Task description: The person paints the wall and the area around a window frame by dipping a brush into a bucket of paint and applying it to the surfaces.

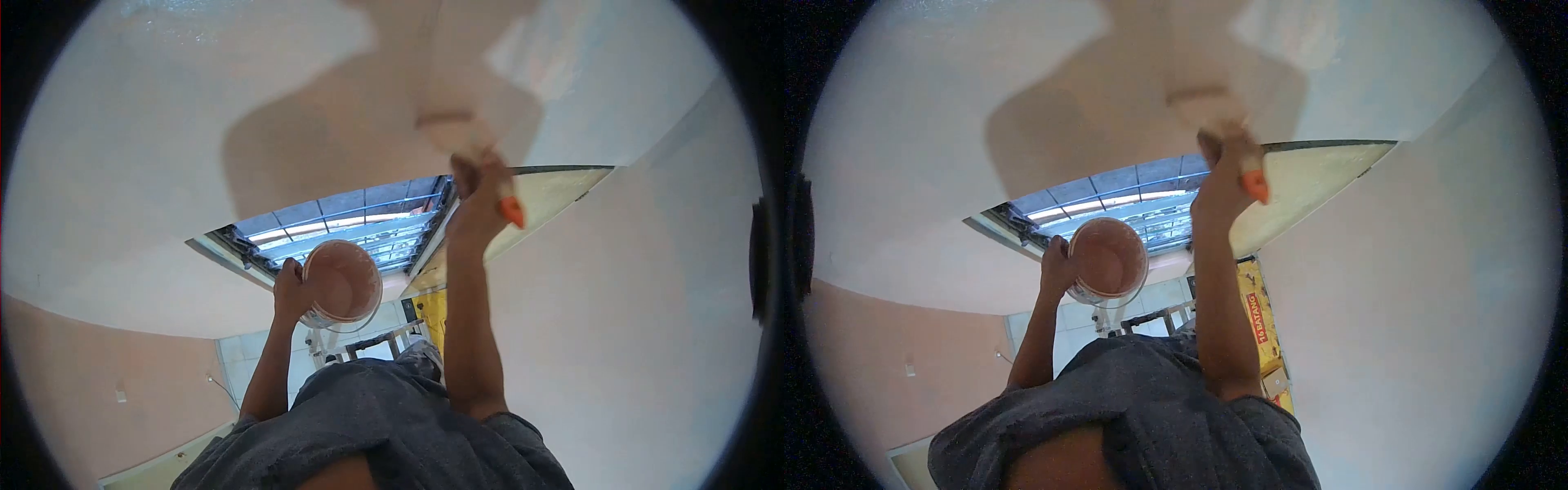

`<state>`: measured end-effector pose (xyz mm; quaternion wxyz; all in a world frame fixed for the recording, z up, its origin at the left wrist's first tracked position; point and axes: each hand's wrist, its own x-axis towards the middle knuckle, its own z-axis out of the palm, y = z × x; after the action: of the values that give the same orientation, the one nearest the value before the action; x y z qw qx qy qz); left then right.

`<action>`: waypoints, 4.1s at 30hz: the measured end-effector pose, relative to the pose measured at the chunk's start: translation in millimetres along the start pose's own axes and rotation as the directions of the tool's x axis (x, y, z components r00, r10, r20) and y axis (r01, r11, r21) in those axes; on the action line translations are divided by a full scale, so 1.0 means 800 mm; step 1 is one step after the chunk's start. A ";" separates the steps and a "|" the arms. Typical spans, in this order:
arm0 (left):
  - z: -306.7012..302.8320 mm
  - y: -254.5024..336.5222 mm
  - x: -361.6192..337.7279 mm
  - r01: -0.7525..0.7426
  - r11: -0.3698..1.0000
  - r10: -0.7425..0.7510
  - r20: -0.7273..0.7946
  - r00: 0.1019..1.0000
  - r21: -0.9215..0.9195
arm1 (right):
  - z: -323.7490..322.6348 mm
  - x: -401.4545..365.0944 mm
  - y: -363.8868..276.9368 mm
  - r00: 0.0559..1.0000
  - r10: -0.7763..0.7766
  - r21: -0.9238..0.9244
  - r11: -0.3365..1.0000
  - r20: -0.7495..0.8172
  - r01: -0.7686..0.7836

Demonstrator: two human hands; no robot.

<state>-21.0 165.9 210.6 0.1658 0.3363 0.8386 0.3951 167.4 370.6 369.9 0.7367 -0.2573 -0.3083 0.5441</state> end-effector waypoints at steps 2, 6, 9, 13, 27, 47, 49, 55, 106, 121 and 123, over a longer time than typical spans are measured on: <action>-0.005 -0.004 -0.004 -0.002 1.000 0.002 0.047 0.999 -0.001 | 0.043 0.014 -0.052 0.981 -0.166 0.034 0.986 0.105 0.163; 0.003 -0.011 -0.007 -0.017 0.999 0.018 0.008 1.000 -0.036 | 0.090 0.030 -0.090 0.903 -0.355 0.223 0.926 0.241 0.305; 0.010 -0.019 -0.010 -0.026 0.999 0.024 -0.049 0.999 -0.040 | 0.077 0.037 -0.059 0.942 -0.262 0.230 0.949 0.208 0.214; 0.013 -0.012 -0.015 -0.028 1.000 0.027 -0.063 0.998 -0.009 | -0.050 -0.015 0.048 0.994 0.074 0.012 0.997 0.075 -0.075; 0.014 -0.005 -0.043 0.091 0.996 -0.090 -0.113 0.990 0.002 | 0.113 0.037 -0.120 0.966 -0.203 0.044 0.979 0.161 0.198; 0.015 -0.032 -0.031 0.034 0.999 -0.040 -0.198 0.979 -0.033 | -0.001 -0.024 -0.028 0.991 0.129 -0.062 0.990 0.032 -0.127; 0.012 -0.024 -0.031 0.029 0.999 -0.036 -0.185 0.982 -0.041 | 0.010 -0.022 -0.042 0.987 0.134 -0.099 0.987 0.086 -0.126; 0.020 -0.025 -0.025 0.002 1.000 -0.003 -0.186 0.982 -0.007 | 0.186 0.050 -0.164 0.849 -0.416 0.073 0.907 0.327 0.416; 0.008 -0.031 -0.032 0.069 0.997 -0.064 -0.147 0.987 0.033 | 0.144 -0.009 -0.119 0.895 -0.281 -0.058 0.946 0.346 0.319; 0.005 -0.037 -0.047 0.174 0.984 -0.170 -0.101 0.980 0.032 | -0.052 -0.091 0.092 0.981 0.132 -0.081 0.989 0.142 -0.122; 0.004 -0.045 -0.043 0.104 0.993 -0.097 -0.113 0.989 0.051 | -0.081 -0.109 0.104 0.973 0.195 -0.068 0.980 0.127 -0.188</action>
<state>-10.0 127.1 181.0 0.1292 0.2759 0.8733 0.3802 142.3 307.2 251.8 0.6511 -0.2694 -0.3456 0.6197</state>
